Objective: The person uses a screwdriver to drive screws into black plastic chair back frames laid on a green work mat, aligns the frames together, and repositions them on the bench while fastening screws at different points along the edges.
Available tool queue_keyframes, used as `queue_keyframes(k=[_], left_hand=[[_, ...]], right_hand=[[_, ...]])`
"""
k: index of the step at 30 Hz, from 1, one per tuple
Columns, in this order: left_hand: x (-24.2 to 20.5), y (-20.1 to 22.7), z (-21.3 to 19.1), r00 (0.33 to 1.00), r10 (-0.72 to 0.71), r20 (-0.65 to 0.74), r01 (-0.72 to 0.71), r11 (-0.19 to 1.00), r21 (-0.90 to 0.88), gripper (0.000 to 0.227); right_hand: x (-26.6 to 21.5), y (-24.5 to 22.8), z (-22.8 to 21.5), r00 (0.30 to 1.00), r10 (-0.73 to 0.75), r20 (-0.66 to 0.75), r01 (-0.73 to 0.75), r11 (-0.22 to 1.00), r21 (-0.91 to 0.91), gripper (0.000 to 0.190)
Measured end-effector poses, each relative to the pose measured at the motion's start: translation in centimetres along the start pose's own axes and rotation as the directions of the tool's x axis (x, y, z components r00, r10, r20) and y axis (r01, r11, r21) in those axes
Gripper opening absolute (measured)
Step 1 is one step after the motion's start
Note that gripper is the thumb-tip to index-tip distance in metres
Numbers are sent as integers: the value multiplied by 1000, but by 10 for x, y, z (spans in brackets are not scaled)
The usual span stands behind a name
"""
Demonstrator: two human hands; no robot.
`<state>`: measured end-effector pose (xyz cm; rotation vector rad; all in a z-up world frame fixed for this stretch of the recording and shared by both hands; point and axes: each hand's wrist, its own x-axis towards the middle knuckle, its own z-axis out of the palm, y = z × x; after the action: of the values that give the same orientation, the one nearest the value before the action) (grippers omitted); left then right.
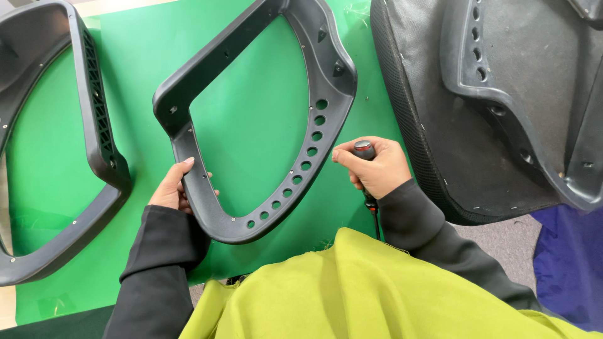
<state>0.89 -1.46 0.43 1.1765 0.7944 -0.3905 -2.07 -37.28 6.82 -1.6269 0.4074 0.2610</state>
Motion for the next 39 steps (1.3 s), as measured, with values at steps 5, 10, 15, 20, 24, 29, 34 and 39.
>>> queue_keyframes(k=[5,10,15,20,24,29,34,39], left_hand=[[-2,0,2,1000,13,-20,-13,1000,-13,36],[-3,-2,-2,1000,19,-17,-19,999,-35,38],[-1,-3,4,995,32,-90,-32,999,-3,45],[10,-12,6,952,177,-249,-166,984,63,55],[28,-21,1,875,415,-250,-367,905,216,59],[40,-27,-9,903,317,-291,-213,917,338,64],[39,-28,-9,916,287,-281,-194,928,317,64],[35,-27,-7,920,257,-297,-157,934,322,64]], right_hand=[[0,-14,25,992,-66,111,68,997,-19,17],[8,-30,68,957,-135,255,147,989,-29,17],[32,-38,132,886,-170,432,253,957,-143,18],[42,-31,172,855,-137,500,334,883,-329,17],[49,-28,188,816,-314,486,516,775,-366,14],[53,-30,199,818,-289,498,538,692,-481,10],[49,-30,200,821,-272,501,547,627,-555,14],[47,-31,201,824,-257,505,543,613,-574,15]])
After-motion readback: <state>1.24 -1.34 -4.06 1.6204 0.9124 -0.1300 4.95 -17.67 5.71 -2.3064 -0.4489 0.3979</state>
